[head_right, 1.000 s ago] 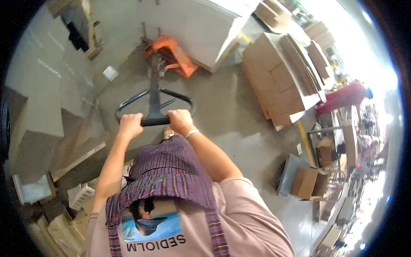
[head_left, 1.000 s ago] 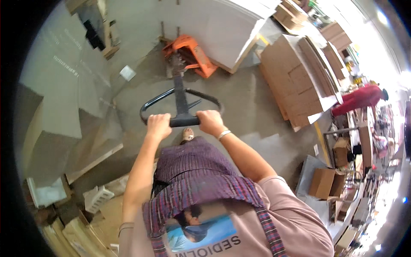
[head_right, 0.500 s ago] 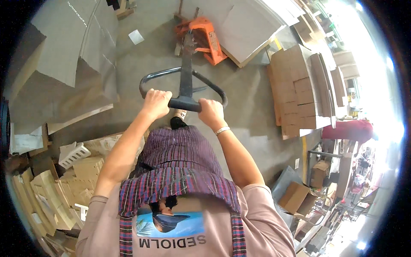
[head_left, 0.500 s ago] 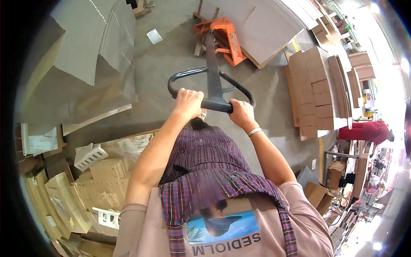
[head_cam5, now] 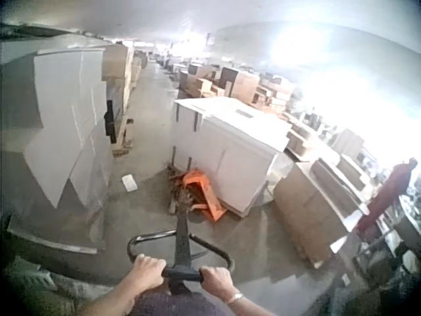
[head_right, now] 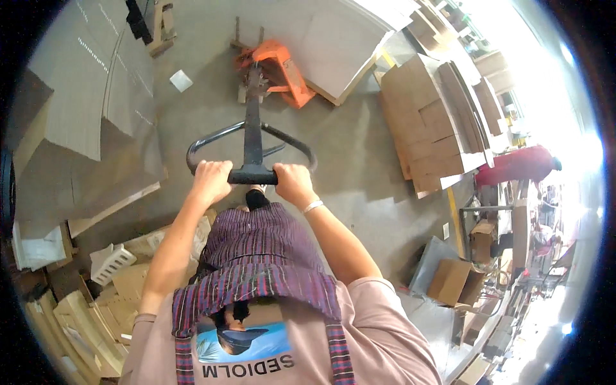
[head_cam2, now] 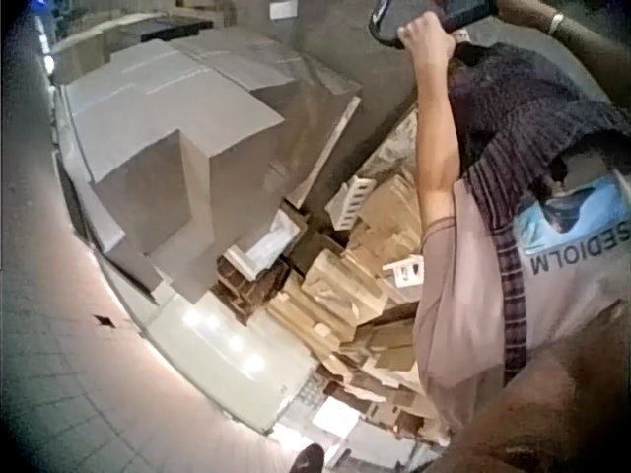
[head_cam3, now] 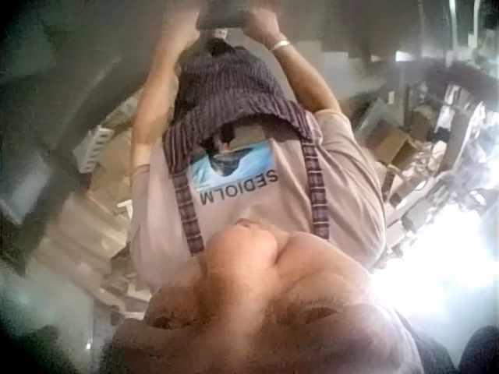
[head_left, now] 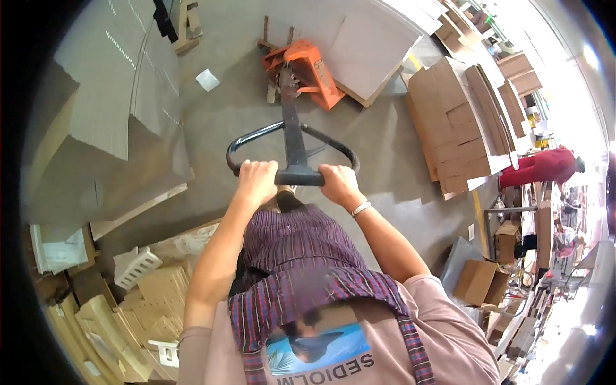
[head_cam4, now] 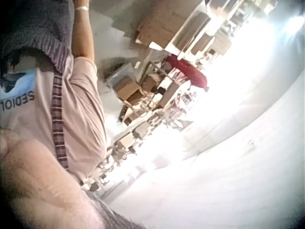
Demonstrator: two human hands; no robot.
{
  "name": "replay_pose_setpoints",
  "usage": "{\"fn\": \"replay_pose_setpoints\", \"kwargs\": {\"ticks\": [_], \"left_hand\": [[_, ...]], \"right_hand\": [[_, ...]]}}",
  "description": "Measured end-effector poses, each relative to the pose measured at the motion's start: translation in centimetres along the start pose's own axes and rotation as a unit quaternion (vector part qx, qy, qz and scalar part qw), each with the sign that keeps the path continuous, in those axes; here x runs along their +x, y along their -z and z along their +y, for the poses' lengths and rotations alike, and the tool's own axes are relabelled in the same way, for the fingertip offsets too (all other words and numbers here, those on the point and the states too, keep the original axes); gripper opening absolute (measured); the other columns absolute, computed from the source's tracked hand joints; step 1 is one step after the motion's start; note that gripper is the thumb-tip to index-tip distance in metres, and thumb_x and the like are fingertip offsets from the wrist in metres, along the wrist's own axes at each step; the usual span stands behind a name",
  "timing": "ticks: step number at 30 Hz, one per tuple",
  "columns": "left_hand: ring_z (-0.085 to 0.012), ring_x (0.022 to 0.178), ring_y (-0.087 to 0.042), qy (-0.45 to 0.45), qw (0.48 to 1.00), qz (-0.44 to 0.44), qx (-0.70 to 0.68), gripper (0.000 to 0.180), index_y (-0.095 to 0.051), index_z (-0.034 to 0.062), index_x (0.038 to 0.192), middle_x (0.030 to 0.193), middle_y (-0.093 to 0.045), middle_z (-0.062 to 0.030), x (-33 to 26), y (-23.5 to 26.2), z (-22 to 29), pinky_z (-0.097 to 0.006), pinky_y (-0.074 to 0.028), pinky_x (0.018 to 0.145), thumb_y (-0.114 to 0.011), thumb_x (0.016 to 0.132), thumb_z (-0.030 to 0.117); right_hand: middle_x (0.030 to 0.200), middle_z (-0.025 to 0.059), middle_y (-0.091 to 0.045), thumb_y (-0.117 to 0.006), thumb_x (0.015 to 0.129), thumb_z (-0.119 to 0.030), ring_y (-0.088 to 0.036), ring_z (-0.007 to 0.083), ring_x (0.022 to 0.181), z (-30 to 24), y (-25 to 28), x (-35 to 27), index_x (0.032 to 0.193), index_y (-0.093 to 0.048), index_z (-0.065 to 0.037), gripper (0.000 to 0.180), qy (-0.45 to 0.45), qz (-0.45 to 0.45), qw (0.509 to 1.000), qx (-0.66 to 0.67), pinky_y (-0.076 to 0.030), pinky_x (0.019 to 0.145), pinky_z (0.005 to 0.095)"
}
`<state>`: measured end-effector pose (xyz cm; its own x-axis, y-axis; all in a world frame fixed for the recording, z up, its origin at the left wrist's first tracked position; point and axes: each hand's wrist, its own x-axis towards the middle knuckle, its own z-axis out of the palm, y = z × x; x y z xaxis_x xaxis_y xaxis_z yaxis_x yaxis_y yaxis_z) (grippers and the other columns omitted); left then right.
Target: The person walks through a warehouse to an orange manual pallet jack, grips the handle, and pumps it to lift a large white palletized unit. They then pull and maneuver the pallet jack across the floor through rows of boxes and past other workers.
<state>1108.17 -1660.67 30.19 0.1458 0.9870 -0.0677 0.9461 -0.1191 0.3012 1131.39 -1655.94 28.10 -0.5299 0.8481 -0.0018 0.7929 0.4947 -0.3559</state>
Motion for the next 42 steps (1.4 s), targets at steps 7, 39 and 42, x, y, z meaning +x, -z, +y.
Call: {"fn": "replay_pose_setpoints", "kwargs": {"ticks": [7, 39, 42], "left_hand": [[-0.0349, 0.088, -0.066, -0.015, 1.0, 0.0, 0.004, 0.01, -0.061, 0.0058, 0.083, 0.085, -0.069, -0.0167, -1.4, 1.5, 0.1, -0.046, -0.045, 0.08, -0.06, 0.073, 0.01], [-0.0345, 0.073, -0.067, -0.038, 0.998, -0.031, 0.026, 0.031, -0.064, 0.0084, 0.083, 0.075, -0.068, -0.0142, 7.8, 19.8, 1.6, -0.046, -0.052, 0.069, -0.076, 0.068, 0.032], [-0.033, 0.069, -0.066, -0.068, 0.997, 0.031, 0.018, 0.029, -0.061, 0.0096, 0.08, 0.071, -0.066, -0.0109, 10.6, 21.4, 1.2, -0.045, -0.05, 0.065, -0.077, 0.065, 0.03]], "right_hand": [[0.075, 0.0176, -0.066, -0.064, 0.07, -0.012, -0.066, 0.0385, 0.077, -2.0, 2.5, -1.0, 0.079, -0.063, -0.007, 0.01, -0.009, -0.024, 0.999, 0.036, -0.05, 0.069, 0.0494], [0.072, 0.0177, -0.066, -0.066, 0.07, -0.02, -0.067, 0.0377, 0.071, -2.8, 18.1, 8.5, 0.079, -0.063, -0.007, 0.016, 0.025, -0.041, 0.997, 0.056, -0.051, 0.064, 0.0482], [0.07, 0.0169, -0.065, -0.065, 0.07, -0.018, -0.066, 0.0381, 0.069, -2.1, 20.7, 11.2, 0.081, -0.062, -0.006, 0.017, 0.045, -0.022, 0.997, 0.051, -0.051, 0.062, 0.0478]]}}
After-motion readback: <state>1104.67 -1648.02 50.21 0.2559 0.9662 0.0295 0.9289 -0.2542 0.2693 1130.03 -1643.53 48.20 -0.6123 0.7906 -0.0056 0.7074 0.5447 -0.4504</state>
